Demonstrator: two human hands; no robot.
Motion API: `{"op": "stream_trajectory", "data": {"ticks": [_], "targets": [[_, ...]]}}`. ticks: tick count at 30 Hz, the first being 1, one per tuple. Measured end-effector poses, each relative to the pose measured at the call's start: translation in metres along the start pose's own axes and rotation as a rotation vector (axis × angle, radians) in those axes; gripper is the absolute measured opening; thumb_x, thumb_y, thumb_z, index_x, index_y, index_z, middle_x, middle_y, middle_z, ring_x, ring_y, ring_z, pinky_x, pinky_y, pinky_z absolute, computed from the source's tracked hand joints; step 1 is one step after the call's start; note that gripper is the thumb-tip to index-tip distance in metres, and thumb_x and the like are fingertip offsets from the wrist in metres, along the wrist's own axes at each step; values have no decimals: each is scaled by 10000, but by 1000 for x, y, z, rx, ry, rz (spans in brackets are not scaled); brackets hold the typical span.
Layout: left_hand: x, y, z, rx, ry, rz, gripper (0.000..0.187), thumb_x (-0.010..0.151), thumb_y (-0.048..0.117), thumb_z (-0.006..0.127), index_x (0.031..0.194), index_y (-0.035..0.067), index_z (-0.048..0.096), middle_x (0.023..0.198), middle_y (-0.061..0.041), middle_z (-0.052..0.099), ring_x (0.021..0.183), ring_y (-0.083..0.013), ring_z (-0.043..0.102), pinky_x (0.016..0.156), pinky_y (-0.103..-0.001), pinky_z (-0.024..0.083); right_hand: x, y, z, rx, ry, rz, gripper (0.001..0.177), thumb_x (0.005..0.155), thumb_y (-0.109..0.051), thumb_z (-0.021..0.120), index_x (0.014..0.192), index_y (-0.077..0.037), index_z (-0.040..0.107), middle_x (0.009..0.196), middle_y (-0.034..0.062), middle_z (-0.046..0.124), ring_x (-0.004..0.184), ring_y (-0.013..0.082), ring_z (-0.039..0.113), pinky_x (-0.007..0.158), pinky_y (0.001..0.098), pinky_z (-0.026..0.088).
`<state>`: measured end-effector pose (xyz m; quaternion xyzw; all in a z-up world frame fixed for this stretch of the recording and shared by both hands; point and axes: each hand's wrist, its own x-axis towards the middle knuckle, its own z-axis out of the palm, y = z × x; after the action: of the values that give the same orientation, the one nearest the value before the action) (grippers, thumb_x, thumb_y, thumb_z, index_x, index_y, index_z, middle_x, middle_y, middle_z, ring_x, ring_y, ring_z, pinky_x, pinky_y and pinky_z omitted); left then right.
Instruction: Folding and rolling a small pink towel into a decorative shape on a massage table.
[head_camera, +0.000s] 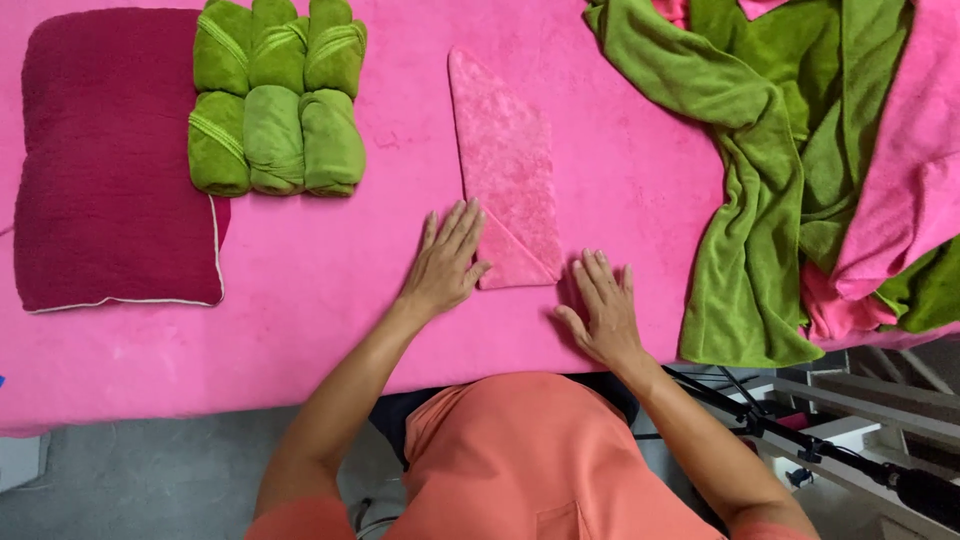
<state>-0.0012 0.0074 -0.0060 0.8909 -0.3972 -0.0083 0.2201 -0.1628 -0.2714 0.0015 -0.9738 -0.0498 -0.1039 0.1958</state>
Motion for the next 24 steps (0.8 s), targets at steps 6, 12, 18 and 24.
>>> {"op": "stream_trajectory", "data": {"ticks": [6,12,18,24], "targets": [[4,2,16,54,102,164,720,1093,554,417,1638,87,368,1740,-130,289,1613,-301,245,1276,-605,41,33,-43,22,32,197,-293,628,910,-271,767,1501,-150,593,1608,147,514,1509,341,450,1237,627,235],[10,12,-4,115,-180,30,783,1055,505,439,1692,113,209,1784,-112,129,1646,-296,78,1248,-694,24,52,-52,31,-84,-125,-294,771,1010,-563,547,1642,-158,371,1709,89,363,1595,234,295,1278,618,-18],[14,11,-17,134,-167,-15,863,1037,692,360,1695,149,225,1772,-149,153,1637,-322,126,1246,-709,24,32,-34,15,-146,-128,-229,801,1011,-642,489,1649,-174,366,1742,57,307,1623,222,216,1280,581,-63],[10,-12,-27,-10,-31,-244,927,1010,659,547,1695,113,241,1716,-335,137,1591,-535,111,1228,-762,118,10,-6,5,-11,-13,-125,617,996,-470,655,1508,-131,585,1650,117,478,1548,354,378,1251,676,113]]}}
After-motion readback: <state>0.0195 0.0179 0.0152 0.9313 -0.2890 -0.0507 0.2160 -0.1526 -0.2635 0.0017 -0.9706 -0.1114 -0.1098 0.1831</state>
